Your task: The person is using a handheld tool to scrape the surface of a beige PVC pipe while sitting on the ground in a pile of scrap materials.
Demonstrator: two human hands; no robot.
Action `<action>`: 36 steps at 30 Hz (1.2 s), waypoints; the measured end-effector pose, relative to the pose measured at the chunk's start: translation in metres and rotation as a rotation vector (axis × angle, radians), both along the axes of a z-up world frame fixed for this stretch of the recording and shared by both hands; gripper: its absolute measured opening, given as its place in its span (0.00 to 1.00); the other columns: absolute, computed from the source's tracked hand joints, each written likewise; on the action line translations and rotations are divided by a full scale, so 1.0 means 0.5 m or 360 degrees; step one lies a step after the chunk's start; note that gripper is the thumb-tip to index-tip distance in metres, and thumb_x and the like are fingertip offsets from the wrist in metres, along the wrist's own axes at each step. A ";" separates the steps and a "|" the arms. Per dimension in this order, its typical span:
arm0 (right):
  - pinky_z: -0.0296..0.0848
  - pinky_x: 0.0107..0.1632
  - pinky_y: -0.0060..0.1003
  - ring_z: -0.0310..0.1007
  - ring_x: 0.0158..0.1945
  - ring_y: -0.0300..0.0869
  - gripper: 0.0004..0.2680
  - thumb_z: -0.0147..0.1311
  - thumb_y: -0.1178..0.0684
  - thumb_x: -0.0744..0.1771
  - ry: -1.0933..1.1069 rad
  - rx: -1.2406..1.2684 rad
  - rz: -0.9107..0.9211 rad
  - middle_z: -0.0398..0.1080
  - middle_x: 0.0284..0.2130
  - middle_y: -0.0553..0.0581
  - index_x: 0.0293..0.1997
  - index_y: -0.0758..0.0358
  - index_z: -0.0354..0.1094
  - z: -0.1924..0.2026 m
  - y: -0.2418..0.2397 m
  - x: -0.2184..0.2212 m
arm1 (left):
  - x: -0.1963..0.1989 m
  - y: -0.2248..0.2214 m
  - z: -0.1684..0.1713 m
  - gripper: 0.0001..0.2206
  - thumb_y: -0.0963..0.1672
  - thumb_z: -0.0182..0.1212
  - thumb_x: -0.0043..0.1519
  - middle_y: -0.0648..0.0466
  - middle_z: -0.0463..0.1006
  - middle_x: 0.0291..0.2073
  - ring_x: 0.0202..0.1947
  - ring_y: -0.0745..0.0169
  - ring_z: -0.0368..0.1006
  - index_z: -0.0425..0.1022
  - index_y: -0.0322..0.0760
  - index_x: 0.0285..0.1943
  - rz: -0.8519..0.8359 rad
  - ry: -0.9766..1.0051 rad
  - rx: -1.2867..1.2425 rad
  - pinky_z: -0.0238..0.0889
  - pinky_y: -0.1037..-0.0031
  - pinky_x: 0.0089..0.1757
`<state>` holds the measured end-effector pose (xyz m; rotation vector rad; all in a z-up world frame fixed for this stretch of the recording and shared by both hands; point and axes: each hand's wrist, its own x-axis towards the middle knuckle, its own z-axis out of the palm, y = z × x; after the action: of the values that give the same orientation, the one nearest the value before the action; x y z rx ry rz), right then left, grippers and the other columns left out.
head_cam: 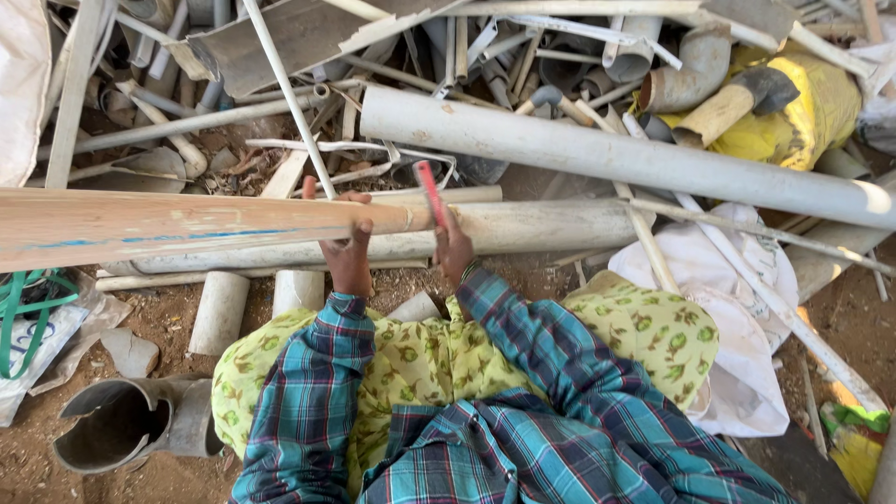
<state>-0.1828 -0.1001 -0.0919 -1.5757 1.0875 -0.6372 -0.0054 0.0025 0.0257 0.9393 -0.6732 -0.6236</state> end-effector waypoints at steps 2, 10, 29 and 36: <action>0.69 0.16 0.29 0.63 0.17 0.34 0.22 0.37 0.49 0.72 -0.0003 0.0272 -0.0188 0.72 0.39 0.63 0.79 0.50 0.43 -0.010 0.006 0.006 | 0.003 0.000 0.005 0.51 0.45 0.72 0.58 0.53 0.77 0.48 0.54 0.60 0.75 0.33 0.41 0.83 0.0010 0.0079 -0.0109 0.70 0.61 0.61; 0.73 0.21 0.26 0.68 0.19 0.34 0.21 0.36 0.48 0.75 0.0029 -0.0230 0.0028 0.74 0.31 0.59 0.81 0.53 0.38 -0.033 -0.012 0.008 | 0.006 -0.010 -0.002 0.40 0.42 0.70 0.61 0.50 0.79 0.51 0.55 0.61 0.76 0.47 0.33 0.80 0.0000 -0.0233 0.0113 0.72 0.64 0.59; 0.68 0.14 0.31 0.62 0.14 0.35 0.24 0.36 0.54 0.71 0.0101 0.0352 -0.0159 0.68 0.21 0.53 0.79 0.48 0.39 -0.027 -0.005 0.014 | 0.046 -0.012 -0.018 0.38 0.45 0.74 0.57 0.53 0.76 0.52 0.50 0.62 0.74 0.53 0.36 0.74 0.0193 -0.0124 0.0323 0.73 0.69 0.55; 0.73 0.20 0.28 0.67 0.17 0.34 0.22 0.38 0.50 0.74 0.0150 -0.0056 0.0099 0.70 0.22 0.53 0.80 0.52 0.36 -0.010 -0.013 0.012 | 0.024 -0.013 -0.039 0.25 0.42 0.78 0.57 0.52 0.75 0.38 0.45 0.61 0.73 0.72 0.32 0.62 0.0464 -0.0209 0.0248 0.70 0.66 0.59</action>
<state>-0.1768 -0.1065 -0.0968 -1.6775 1.0971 -0.5474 0.0066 -0.0042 0.0063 1.2059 -0.5950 -0.3606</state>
